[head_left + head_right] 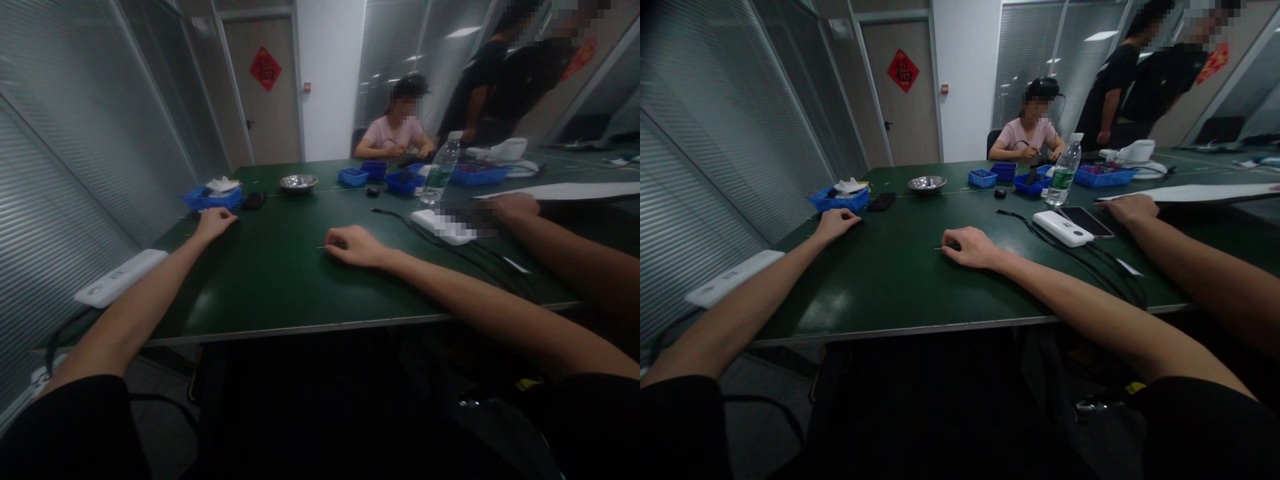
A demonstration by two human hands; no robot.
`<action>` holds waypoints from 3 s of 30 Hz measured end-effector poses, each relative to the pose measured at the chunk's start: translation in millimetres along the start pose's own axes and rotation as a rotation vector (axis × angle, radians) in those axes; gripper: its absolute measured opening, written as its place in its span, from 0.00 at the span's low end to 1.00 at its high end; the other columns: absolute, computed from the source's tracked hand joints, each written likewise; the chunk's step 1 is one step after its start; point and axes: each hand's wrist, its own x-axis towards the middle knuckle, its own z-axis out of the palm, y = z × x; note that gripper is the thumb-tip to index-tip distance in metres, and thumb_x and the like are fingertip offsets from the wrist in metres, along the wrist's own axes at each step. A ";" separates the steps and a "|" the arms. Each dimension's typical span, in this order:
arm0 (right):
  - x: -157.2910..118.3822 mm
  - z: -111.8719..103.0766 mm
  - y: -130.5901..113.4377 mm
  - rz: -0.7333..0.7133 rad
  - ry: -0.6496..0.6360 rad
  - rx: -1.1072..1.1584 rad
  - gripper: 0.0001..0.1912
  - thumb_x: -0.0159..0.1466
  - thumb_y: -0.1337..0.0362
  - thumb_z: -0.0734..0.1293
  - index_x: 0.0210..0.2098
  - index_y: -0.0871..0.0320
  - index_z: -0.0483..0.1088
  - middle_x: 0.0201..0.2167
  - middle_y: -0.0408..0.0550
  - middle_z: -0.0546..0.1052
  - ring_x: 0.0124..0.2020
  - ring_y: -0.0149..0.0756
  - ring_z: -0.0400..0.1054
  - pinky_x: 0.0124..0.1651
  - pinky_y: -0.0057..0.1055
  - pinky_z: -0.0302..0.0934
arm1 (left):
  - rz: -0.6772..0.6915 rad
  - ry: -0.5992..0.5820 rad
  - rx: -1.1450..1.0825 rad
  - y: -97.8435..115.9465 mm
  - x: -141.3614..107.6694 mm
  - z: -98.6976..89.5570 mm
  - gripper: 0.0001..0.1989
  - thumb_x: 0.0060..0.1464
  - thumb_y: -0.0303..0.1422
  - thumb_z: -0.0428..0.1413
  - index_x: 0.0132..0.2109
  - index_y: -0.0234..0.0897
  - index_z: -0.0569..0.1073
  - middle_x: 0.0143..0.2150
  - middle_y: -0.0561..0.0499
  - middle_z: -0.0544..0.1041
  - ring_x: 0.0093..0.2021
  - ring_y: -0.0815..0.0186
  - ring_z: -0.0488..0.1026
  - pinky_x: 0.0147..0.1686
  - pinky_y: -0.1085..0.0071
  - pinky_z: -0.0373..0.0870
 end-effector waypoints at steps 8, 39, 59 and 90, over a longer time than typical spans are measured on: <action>0.0 0.8 1.5 -0.017 -0.004 -0.004 0.10 0.69 0.58 0.67 0.44 0.57 0.76 0.38 0.49 0.79 0.35 0.35 0.70 0.39 0.31 0.57 | -0.062 -0.081 -0.089 -7.5 8.8 1.3 0.12 0.50 0.39 0.65 0.41 0.39 0.85 0.43 0.45 0.84 0.44 0.55 0.79 0.50 0.63 0.71; 0.4 2.3 1.6 -0.074 -0.005 -0.008 0.11 0.71 0.57 0.66 0.45 0.57 0.74 0.42 0.50 0.79 0.39 0.38 0.71 0.41 0.32 0.59 | 0.051 -0.391 -0.364 47.5 -12.7 18.6 0.19 0.52 0.44 0.67 0.47 0.39 0.86 0.48 0.43 0.84 0.44 0.56 0.79 0.45 0.62 0.75; -2.0 2.0 -3.8 -0.151 0.058 0.025 0.11 0.71 0.59 0.65 0.48 0.57 0.73 0.43 0.51 0.78 0.41 0.39 0.72 0.45 0.33 0.62 | 0.607 -0.640 -0.632 163.2 -91.6 43.3 0.16 0.63 0.39 0.62 0.53 0.38 0.83 0.51 0.44 0.83 0.51 0.58 0.78 0.55 0.61 0.72; 0.6 10.3 -16.8 -0.194 0.018 0.020 0.13 0.75 0.58 0.61 0.53 0.57 0.70 0.48 0.54 0.76 0.43 0.40 0.71 0.46 0.35 0.63 | 0.558 -0.649 -0.627 165.6 -95.8 44.9 0.17 0.62 0.43 0.62 0.52 0.38 0.84 0.49 0.45 0.84 0.49 0.57 0.80 0.51 0.63 0.74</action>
